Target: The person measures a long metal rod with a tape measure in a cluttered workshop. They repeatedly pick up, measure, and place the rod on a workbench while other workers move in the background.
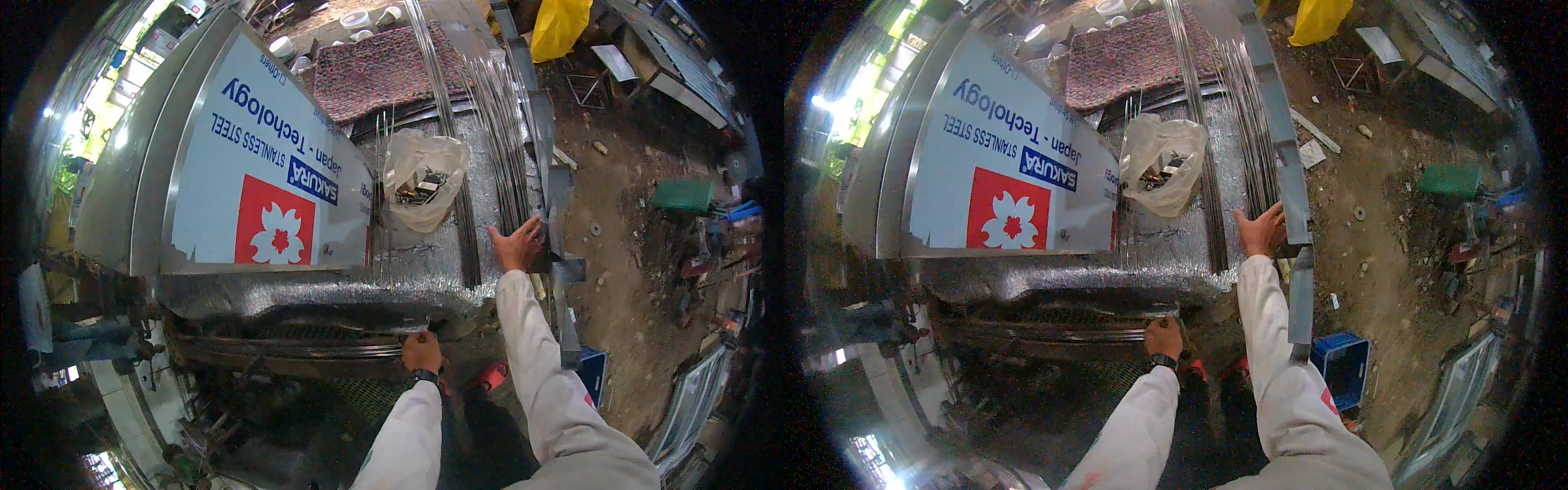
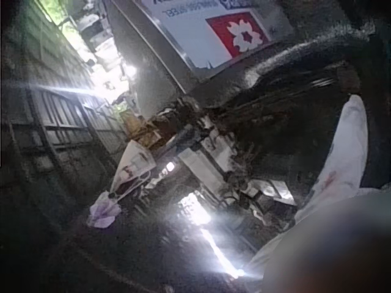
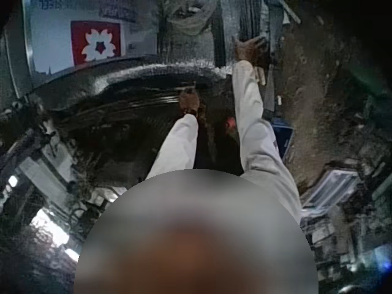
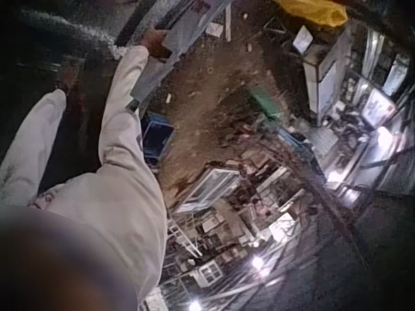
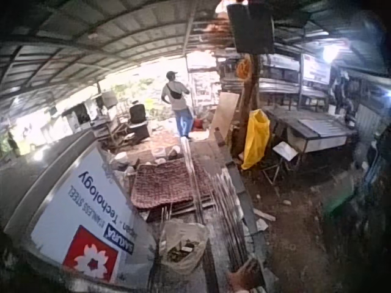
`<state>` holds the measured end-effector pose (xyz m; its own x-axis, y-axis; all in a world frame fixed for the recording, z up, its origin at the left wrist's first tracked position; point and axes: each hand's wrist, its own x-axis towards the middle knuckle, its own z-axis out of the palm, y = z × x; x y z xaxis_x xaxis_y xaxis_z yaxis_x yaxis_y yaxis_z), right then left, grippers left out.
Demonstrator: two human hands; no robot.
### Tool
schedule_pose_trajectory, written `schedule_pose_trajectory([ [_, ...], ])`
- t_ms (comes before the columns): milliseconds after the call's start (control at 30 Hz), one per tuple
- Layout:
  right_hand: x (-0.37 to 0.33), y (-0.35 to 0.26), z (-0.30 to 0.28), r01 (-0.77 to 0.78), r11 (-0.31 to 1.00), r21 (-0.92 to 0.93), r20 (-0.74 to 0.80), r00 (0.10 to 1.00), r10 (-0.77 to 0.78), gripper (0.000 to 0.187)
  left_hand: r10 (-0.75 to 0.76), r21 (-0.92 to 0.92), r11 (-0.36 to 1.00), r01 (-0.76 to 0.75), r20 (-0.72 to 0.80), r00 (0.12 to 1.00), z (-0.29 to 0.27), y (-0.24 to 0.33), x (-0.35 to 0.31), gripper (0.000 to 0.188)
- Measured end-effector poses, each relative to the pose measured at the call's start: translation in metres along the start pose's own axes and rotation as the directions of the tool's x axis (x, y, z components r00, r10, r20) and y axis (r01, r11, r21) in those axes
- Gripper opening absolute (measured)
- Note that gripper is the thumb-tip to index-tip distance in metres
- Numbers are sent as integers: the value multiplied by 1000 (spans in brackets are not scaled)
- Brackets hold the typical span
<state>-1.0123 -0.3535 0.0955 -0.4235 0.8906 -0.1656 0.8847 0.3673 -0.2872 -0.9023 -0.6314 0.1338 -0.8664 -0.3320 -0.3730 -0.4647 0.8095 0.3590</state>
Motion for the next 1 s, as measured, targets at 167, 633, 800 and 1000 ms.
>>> schedule_pose_trajectory([
  [167, 36, -16, 0, -28, 994, 110, 8, 1000, 28, 87, 46, -22, 999, -45, 10, 999, -11, 5, -1, 37],
  [633, 54, -40, 4, -73, 980, 188, 12, 997, 72, 89, -40, 62, 998, 30, 162, 986, -18, 12, -1, 37],
  [800, 51, -33, 13, -131, 973, 188, 21, 991, 129, 93, 182, -22, 983, -182, 33, 983, -7, 0, -2, 34],
  [1000, 50, -51, 4, -87, 994, 62, 27, 996, 85, 97, 153, -28, 988, -153, 16, 988, -12, 6, -2, 32],
])
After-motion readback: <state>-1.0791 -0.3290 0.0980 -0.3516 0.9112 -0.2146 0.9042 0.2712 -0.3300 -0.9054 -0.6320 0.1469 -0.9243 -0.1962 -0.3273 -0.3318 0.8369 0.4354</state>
